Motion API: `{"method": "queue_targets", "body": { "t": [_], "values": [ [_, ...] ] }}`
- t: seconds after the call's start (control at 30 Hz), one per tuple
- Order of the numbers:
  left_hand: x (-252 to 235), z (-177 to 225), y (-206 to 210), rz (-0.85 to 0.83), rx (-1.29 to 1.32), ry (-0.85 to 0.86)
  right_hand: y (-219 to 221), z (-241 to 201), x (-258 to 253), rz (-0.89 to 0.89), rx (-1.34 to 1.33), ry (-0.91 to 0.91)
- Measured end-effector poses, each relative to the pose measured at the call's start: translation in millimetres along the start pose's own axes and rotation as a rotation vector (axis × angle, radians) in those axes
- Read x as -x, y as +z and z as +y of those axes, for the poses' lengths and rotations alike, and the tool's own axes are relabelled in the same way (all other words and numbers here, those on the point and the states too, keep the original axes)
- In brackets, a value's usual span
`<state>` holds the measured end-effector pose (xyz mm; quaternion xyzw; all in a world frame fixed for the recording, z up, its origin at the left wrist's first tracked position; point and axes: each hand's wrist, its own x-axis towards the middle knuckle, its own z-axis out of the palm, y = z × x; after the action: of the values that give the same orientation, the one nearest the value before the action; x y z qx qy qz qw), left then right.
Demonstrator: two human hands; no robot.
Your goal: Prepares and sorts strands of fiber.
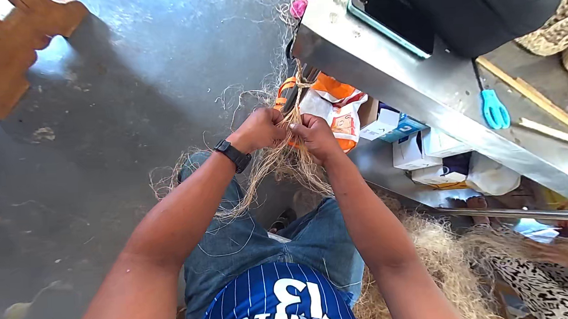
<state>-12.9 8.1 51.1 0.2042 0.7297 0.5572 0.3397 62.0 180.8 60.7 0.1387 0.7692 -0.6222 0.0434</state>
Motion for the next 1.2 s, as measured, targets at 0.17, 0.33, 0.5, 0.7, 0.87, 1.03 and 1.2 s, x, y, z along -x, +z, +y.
{"method": "queue_targets", "body": {
  "t": [0.17,0.33,0.5,0.7,0.87,1.03,1.2],
  "values": [
    [3,-8,3,0.037,-0.004,0.039,1,4,3,0.001,-0.028,0.03],
    [12,-13,12,0.065,0.002,0.045,2,8,8,-0.027,-0.05,0.038],
    [23,-22,22,0.1,0.021,0.0,1,24,14,-0.073,-0.032,0.07],
    [32,-31,28,0.176,0.222,-0.004,-2,30,23,-0.101,-0.053,0.053],
    [41,-40,44,0.235,0.64,0.029,-4,29,25,-0.108,-0.058,0.058],
    [40,-45,49,0.257,0.539,0.051,-4,27,27,-0.13,-0.092,0.035],
    [31,-28,41,0.279,0.196,0.005,-2,27,30,-0.133,-0.077,0.06]
  ]
}}
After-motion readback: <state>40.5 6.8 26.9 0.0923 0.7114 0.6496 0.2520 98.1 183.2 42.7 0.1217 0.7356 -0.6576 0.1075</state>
